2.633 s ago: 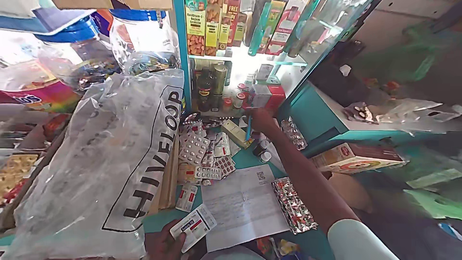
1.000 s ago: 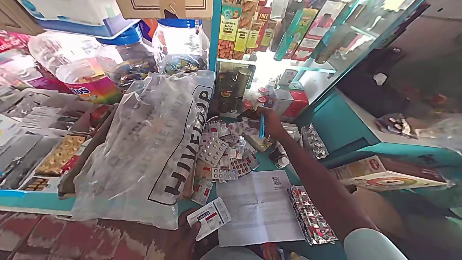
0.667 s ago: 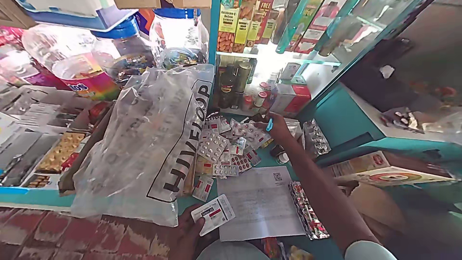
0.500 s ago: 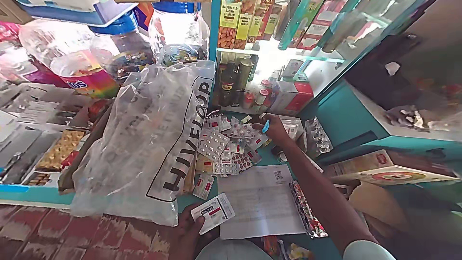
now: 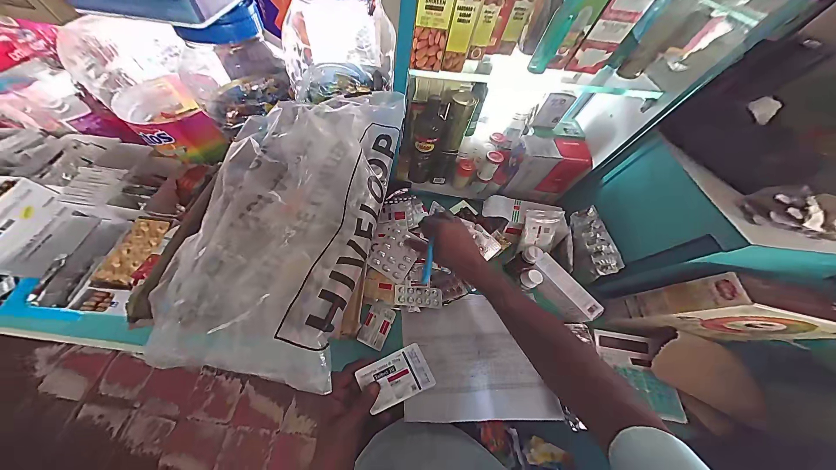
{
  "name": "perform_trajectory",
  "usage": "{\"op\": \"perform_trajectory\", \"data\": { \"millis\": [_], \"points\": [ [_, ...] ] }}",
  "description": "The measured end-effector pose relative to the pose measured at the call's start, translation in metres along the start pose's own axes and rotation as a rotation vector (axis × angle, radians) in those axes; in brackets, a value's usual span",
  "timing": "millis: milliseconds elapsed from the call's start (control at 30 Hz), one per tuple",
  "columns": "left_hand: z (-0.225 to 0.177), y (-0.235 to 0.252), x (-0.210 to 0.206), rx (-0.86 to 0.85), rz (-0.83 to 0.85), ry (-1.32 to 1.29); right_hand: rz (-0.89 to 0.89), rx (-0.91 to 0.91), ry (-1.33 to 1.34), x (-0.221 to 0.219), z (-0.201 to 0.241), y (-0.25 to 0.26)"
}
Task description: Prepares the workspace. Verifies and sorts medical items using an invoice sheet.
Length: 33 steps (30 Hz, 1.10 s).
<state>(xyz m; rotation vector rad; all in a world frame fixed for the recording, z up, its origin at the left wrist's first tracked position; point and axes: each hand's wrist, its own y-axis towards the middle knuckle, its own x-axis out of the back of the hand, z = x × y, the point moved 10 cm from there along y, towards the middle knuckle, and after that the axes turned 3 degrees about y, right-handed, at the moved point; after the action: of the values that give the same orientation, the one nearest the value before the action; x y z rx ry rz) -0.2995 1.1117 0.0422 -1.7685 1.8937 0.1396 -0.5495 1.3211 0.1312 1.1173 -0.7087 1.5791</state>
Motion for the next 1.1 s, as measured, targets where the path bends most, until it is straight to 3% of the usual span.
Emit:
{"op": "perform_trajectory", "data": {
  "millis": [67,133,300,433,567,667,767,900,1100],
  "points": [
    [-0.001,-0.001,-0.002,-0.021,0.006,-0.01,0.113,-0.034,-0.118,-0.029,0.013,0.007],
    [-0.004,-0.003,-0.001,-0.033,-0.001,-0.005,0.114,-0.087,-0.085,-0.034,0.016,0.009],
    [-0.004,-0.019,0.015,-0.009,-0.086,0.043,-0.174,-0.267,0.193,0.043,-0.016,-0.005],
    [0.002,-0.025,0.014,-0.003,-0.044,0.017,-0.272,-0.293,0.138,0.081,-0.052,0.008],
    [0.008,-0.026,0.008,-0.012,0.014,0.012,-0.279,-0.33,-0.001,0.074,-0.067,0.007],
    [0.008,-0.026,0.006,-0.008,0.019,0.037,-0.331,-0.206,-0.031,0.065,-0.028,-0.014],
    [0.011,-0.025,0.002,0.0,0.04,0.057,-0.081,-0.049,0.118,0.005,0.017,-0.022],
    [0.008,-0.023,-0.008,-0.002,0.078,0.056,0.069,-0.025,-0.04,-0.058,0.032,-0.004],
    [0.009,-0.026,-0.002,-0.012,0.037,0.056,-0.134,-0.17,0.281,0.009,0.014,0.009]
  ]
}}
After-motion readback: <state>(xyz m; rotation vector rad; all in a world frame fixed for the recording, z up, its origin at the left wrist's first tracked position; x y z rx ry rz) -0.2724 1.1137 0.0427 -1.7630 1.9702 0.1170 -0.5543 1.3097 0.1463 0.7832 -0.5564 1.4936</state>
